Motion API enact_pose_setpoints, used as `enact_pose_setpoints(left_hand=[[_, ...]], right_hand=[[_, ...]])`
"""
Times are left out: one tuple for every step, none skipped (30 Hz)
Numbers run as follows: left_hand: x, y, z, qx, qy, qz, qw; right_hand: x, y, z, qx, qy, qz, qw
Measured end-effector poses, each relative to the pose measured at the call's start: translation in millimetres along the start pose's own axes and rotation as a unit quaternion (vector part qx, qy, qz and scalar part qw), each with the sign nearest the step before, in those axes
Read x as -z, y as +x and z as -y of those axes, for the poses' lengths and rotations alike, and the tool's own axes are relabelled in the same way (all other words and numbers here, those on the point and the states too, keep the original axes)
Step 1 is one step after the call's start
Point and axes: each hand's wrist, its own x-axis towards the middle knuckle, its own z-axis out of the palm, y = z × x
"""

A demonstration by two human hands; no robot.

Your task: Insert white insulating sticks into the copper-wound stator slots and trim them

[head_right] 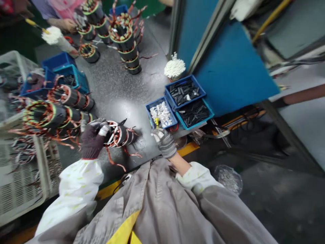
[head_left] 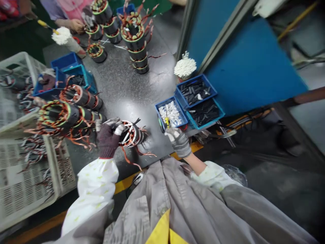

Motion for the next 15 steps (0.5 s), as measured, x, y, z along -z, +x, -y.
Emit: enact_pose_setpoints(left_hand=[[1.4,1,-3,-0.008,0.008,-0.008,1.000],[2.5,2,-6,-0.016,0.023,-0.007,1.000],[3.0,3,-10,-0.024,0.042,0.000,0.999],[3.0,3,-13,-0.032,0.059,0.009,0.998],[2.4,3,-16,-0.037,0.069,0.011,0.997],[1.1,1,-20,-0.037,0.072,0.003,0.997],[-0.7,0,-23,-0.033,0.069,-0.011,0.997],[-2.8,-2,-25,-0.026,0.062,-0.029,0.997],[-5.2,-4,-27,-0.018,0.056,-0.046,0.997],[-7.5,-5,-28,-0.013,0.053,-0.057,0.997],[-9.6,-6,-29,-0.009,0.052,-0.062,0.997],[-11.3,-6,-29,-0.008,0.053,-0.064,0.997],[-12.6,-6,-29,-0.007,0.055,-0.063,0.996],[-13.5,-5,-28,-0.005,0.057,-0.064,0.996],[-14.0,-5,-27,-0.004,0.059,-0.066,0.996]], right_hand=[[11,9,-7,0.001,-0.010,-0.031,0.999],[22,17,-15,0.002,-0.022,-0.043,0.999],[32,22,-26,0.001,-0.034,-0.039,0.999],[42,25,-38,-0.010,-0.046,-0.037,0.998],[52,26,-53,-0.034,-0.059,-0.045,0.997],[63,24,-69,-0.065,-0.073,-0.060,0.993],[74,22,-86,-0.102,-0.087,-0.081,0.988],[84,19,-103,-0.139,-0.105,-0.100,0.980],[94,18,-120,-0.158,-0.120,-0.108,0.974],[103,18,-136,-0.160,-0.139,-0.097,0.972],[109,20,-149,-0.143,-0.160,-0.067,0.975],[114,24,-159,-0.118,-0.174,-0.033,0.977],[117,30,-167,-0.091,-0.185,0.001,0.979],[118,36,-171,-0.065,-0.189,0.030,0.979],[118,43,-173,-0.048,-0.186,0.048,0.980]])
